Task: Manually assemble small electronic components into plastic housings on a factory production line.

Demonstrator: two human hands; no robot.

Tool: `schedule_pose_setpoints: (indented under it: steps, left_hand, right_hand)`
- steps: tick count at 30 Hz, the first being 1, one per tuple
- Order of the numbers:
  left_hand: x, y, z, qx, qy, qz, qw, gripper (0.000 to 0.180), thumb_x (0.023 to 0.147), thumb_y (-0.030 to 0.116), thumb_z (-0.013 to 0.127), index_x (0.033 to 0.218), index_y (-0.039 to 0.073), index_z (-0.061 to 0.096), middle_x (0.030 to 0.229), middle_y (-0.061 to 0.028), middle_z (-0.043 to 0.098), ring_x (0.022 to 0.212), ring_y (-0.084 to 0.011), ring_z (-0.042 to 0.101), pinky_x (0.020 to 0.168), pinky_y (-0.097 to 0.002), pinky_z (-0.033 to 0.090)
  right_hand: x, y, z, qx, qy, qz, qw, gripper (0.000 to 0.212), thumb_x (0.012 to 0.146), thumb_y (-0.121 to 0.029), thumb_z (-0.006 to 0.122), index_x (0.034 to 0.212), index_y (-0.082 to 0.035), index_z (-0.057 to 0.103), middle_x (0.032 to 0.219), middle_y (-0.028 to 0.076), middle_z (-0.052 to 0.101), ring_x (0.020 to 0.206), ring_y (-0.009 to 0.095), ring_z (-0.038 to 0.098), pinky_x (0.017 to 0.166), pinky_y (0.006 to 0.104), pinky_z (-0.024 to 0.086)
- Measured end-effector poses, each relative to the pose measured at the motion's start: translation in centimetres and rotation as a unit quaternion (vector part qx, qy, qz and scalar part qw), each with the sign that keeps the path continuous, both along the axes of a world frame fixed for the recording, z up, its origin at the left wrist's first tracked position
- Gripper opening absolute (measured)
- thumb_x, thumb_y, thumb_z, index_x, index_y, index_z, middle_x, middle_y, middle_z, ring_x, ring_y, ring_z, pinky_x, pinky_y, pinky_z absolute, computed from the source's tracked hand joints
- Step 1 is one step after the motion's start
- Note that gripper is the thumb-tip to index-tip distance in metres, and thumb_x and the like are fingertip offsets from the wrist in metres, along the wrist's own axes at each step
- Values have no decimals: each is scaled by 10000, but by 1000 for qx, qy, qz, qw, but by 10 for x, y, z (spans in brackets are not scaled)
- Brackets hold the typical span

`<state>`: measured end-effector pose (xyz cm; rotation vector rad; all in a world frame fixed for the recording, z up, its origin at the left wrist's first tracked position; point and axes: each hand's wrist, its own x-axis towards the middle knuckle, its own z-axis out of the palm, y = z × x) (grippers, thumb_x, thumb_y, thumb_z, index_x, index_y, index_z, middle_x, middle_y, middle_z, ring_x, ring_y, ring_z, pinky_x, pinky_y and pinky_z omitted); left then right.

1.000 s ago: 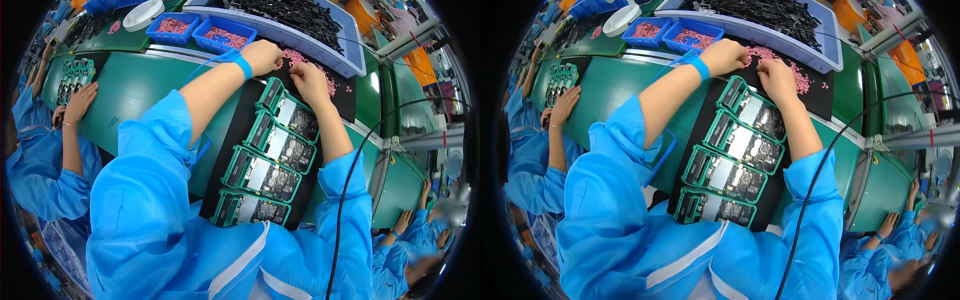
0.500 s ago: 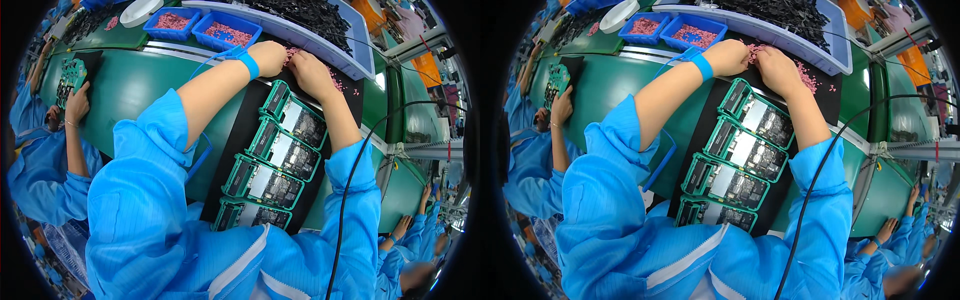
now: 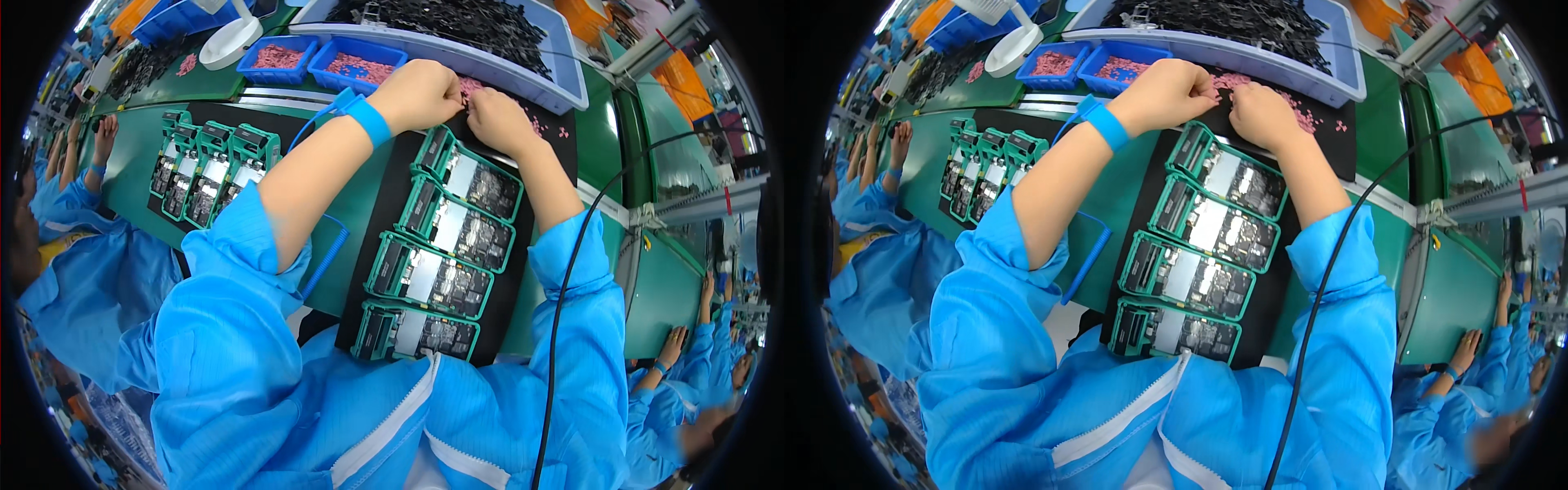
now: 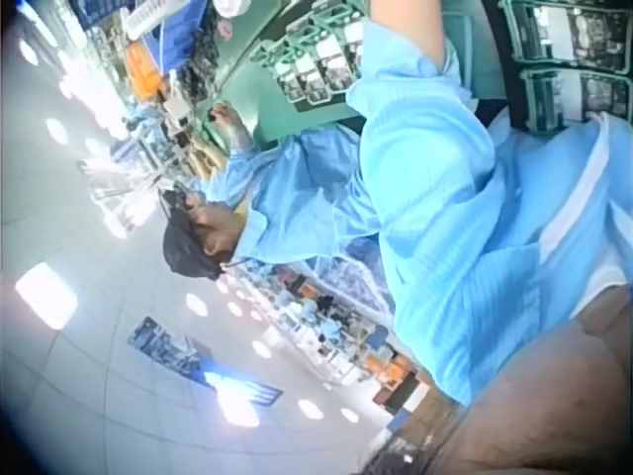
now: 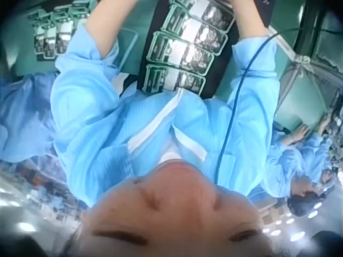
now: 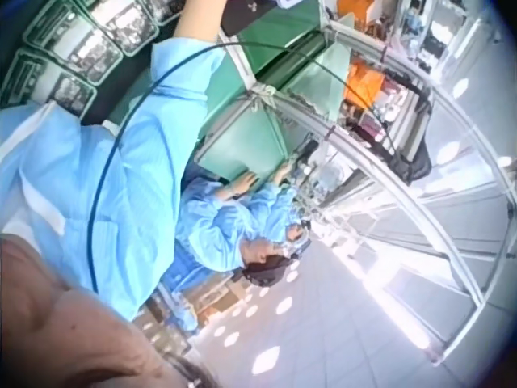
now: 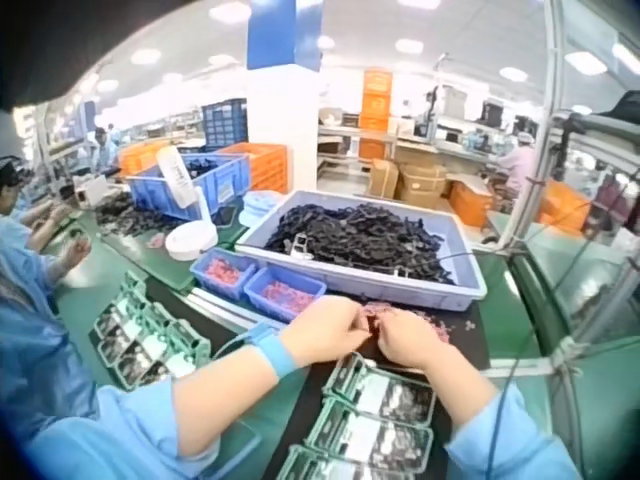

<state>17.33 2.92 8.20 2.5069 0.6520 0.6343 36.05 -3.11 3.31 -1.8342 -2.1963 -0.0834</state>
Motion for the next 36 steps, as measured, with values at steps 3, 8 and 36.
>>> schedule_pose_setpoints:
  steps: [3, 8, 36]
  left_hand:
    - [7, -31, 2, -62, 2, -100, 993, 141, 699, 172, 670, 749, 45, 703, 706, -154, 655, 681, -308, 648, 672, -372, 522]
    - [36, -78, -25, 59, 73, -195, 976, 84, 682, 112, 608, 685, 66, 678, 695, -158, 644, 701, -334, 643, 669, -424, 517]
    - [31, -116, -29, 186, 155, -232, 942, 238, 786, 86, 610, 970, 160, 742, 948, -65, 651, 963, -250, 619, 825, -359, 481]
  right_hand:
    - [17, -31, 7, -1, 91, -23, 996, 161, 838, -163, 536, 843, -13, 595, 875, 192, 617, 841, 368, 596, 759, 446, 477]
    - [34, -117, 4, 11, 202, -125, 971, 99, 825, -116, 568, 842, -20, 575, 830, 174, 607, 792, 352, 601, 694, 418, 480]
    - [1, -232, 7, -27, 276, -107, 955, 65, 797, -84, 628, 791, -23, 605, 796, 127, 612, 717, 294, 611, 632, 379, 495]
